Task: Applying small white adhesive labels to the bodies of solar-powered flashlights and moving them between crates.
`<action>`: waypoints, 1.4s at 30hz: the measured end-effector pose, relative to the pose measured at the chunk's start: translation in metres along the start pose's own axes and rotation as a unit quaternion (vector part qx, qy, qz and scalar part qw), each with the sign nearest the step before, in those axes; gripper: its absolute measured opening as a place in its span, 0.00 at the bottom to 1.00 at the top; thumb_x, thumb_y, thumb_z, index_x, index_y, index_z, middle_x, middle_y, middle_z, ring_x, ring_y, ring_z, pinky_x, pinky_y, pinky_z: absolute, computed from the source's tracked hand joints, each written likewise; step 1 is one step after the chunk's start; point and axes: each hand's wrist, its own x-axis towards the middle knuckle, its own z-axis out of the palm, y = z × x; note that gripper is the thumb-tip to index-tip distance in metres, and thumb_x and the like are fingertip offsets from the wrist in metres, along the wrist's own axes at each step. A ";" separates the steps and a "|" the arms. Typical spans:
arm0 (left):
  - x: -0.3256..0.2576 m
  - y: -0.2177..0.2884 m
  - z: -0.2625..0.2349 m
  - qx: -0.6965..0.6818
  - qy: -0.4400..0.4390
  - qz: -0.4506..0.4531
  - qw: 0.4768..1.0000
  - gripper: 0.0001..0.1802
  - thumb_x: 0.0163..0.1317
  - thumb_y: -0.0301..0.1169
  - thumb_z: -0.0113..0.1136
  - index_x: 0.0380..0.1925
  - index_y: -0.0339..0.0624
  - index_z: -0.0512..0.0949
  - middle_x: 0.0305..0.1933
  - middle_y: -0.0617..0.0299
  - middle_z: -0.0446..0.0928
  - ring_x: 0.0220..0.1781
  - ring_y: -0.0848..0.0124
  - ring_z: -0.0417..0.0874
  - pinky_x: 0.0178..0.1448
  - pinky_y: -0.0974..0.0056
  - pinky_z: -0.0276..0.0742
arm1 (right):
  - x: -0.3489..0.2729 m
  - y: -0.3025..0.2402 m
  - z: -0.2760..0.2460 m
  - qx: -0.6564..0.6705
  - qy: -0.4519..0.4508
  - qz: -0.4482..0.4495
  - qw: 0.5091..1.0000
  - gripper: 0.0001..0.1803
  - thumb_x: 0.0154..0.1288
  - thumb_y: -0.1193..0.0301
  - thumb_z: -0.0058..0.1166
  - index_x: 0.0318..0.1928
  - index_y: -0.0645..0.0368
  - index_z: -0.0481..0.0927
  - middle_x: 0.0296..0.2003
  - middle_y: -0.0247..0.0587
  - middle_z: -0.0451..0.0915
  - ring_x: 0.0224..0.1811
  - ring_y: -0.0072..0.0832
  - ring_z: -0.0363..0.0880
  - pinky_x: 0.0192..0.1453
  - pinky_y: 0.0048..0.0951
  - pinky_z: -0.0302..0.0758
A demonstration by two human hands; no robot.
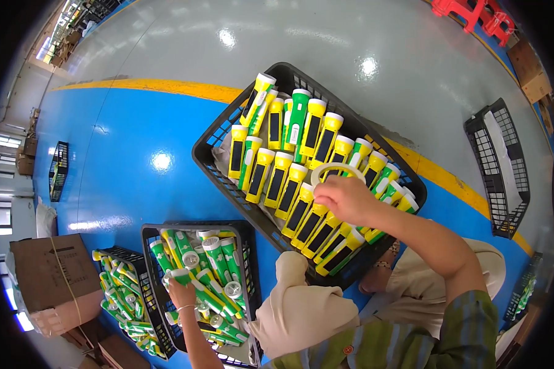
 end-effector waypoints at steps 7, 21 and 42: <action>0.038 0.243 0.015 -0.269 0.185 0.441 0.836 0.30 0.52 0.24 0.60 0.56 0.33 0.63 0.57 0.42 0.65 0.60 0.47 0.64 0.63 0.52 0.60 | -0.001 0.021 -0.010 -0.018 -0.011 0.027 0.999 0.04 0.58 0.68 0.52 0.30 0.53 0.75 0.24 0.41 0.74 0.29 0.41 0.75 0.31 0.40 0.71; 0.087 0.335 0.045 -0.683 -0.396 0.148 0.596 0.20 0.62 0.39 0.54 0.49 0.39 0.70 0.40 0.59 0.76 0.38 0.69 0.78 0.40 0.62 0.77 | 0.013 0.029 -0.013 0.070 0.034 0.019 0.997 0.02 0.58 0.75 0.54 0.33 0.60 0.77 0.28 0.42 0.76 0.31 0.38 0.76 0.34 0.32 0.72; -0.053 0.292 -0.005 -0.629 -0.365 0.355 0.588 0.25 0.62 0.24 0.51 0.59 0.34 0.59 0.51 0.61 0.70 0.50 0.74 0.70 0.55 0.69 0.66 | 0.008 -0.010 -0.004 0.166 -0.090 0.086 0.978 0.07 0.59 0.68 0.54 0.32 0.58 0.77 0.22 0.46 0.77 0.24 0.42 0.77 0.28 0.36 0.70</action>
